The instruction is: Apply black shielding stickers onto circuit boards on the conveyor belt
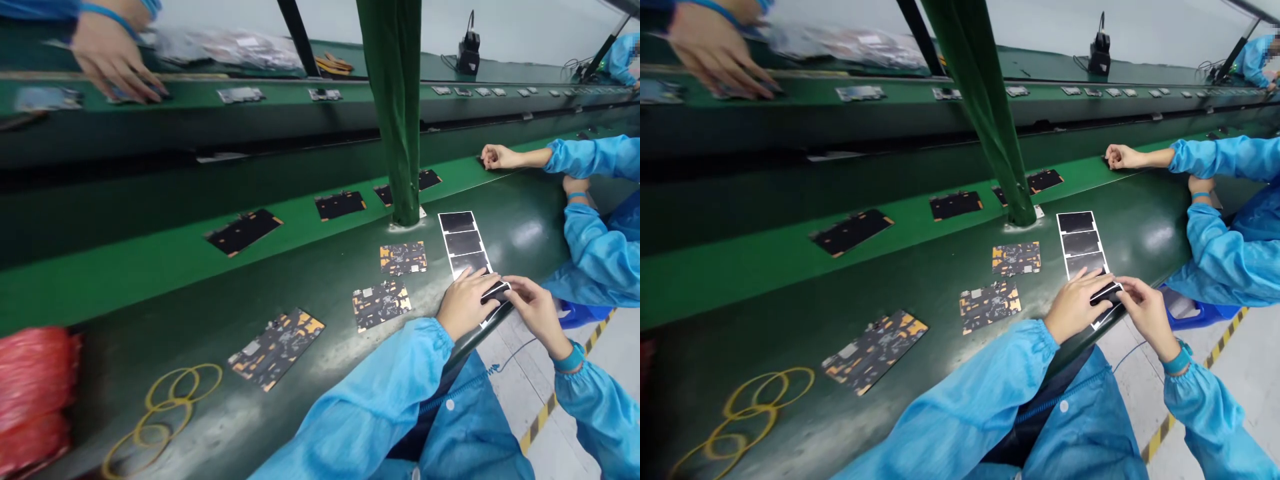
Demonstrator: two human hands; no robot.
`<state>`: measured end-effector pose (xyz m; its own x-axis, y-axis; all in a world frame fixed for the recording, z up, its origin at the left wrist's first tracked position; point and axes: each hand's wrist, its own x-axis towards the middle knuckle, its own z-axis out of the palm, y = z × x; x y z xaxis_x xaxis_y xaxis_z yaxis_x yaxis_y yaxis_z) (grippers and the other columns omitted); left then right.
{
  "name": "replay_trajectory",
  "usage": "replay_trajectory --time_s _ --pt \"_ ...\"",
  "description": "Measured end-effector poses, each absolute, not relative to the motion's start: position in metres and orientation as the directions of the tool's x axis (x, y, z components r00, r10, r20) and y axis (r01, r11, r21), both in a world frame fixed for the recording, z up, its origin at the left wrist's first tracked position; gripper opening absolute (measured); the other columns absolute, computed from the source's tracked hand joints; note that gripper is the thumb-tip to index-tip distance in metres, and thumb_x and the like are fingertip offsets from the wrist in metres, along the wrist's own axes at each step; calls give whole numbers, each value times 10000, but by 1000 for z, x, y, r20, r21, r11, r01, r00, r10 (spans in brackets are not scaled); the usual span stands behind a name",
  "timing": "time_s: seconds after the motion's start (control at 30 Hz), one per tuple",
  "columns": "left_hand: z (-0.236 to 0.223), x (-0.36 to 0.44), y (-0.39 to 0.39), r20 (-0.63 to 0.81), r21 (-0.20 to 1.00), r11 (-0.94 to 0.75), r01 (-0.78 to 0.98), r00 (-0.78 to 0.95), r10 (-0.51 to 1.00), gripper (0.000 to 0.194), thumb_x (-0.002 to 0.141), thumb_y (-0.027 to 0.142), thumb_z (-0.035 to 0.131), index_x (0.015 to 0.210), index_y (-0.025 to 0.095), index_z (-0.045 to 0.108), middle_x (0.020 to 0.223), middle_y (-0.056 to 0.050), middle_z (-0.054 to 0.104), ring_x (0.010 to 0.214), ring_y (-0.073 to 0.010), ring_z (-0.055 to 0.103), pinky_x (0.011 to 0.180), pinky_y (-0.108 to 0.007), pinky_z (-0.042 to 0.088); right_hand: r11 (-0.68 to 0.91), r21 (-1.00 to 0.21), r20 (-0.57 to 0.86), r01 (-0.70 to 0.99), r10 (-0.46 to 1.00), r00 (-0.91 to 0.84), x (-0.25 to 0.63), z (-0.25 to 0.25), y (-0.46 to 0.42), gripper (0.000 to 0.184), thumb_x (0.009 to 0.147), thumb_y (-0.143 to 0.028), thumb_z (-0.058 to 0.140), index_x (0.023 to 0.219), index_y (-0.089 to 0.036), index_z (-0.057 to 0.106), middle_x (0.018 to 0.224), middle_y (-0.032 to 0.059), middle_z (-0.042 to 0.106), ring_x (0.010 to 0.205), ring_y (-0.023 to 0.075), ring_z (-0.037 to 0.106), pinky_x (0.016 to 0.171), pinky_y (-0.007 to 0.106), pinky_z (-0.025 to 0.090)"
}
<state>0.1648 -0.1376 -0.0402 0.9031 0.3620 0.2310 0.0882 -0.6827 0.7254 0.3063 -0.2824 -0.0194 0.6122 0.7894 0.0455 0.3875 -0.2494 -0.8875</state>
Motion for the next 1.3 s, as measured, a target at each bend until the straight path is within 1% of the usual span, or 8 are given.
replay_trajectory --time_s 0.13,0.33,0.63,0.83,0.9,1.1,1.2,1.3 --pt "-44 167 -137 243 741 -664 95 885 398 427 958 235 718 1380 298 693 1422 -27 718 1418 -256 610 1284 -539 394 -236 -609 253 758 848 467 304 -1 -281 197 1001 -351 646 1109 -285 798 1048 59 816 956 250 774 889 395 615" --pt "-45 169 -137 272 742 -667 72 877 397 353 956 228 741 1303 292 737 1375 -8 746 1404 -248 624 1274 -505 412 -190 -383 321 904 890 323 308 9 -283 199 1048 -330 612 1062 -291 806 1000 47 811 885 209 773 771 319 591" --pt "-47 171 -137 268 733 -677 63 888 373 399 926 205 777 1313 290 729 1385 1 741 1418 -255 609 1287 -508 387 -189 -228 292 955 922 252 309 11 -283 234 1069 -312 572 1133 -270 793 997 56 810 888 218 775 764 331 601" --pt "-48 173 -138 252 746 -663 60 896 365 357 949 203 748 1296 288 746 1370 8 749 1430 -233 597 1313 -477 356 -76 -156 387 985 913 131 312 10 -285 170 1049 -232 610 1043 -269 776 938 23 817 833 192 768 1058 432 585" --pt "-48 173 -138 248 750 -659 57 899 360 350 951 203 746 1292 281 747 1379 7 745 1435 -232 593 1315 -475 354 -53 -154 405 987 908 112 312 10 -285 141 1039 -211 627 1036 -263 757 927 11 813 811 178 761 1077 440 581" --pt "-45 172 -138 225 757 -650 66 907 355 336 958 205 736 1288 270 747 1386 9 741 1446 -227 580 1321 -470 343 -28 -157 428 987 899 94 313 12 -284 108 1030 -198 636 974 -244 716 898 2 799 782 170 756 1055 425 586" --pt "-43 172 -139 219 745 -663 78 910 353 326 955 209 745 1277 266 749 1384 15 742 1441 -222 583 1320 -458 344 -116 -182 384 976 906 179 312 14 -284 102 1042 -251 614 1008 -243 710 892 17 789 777 186 761 898 366 618" --pt "-42 171 -139 232 720 -690 78 910 345 320 953 210 750 1271 242 749 1386 3 742 1432 -229 591 1312 -463 356 -182 -158 289 971 931 222 310 19 -283 144 1046 -276 591 1086 -231 722 926 39 787 820 203 769 711 307 575"
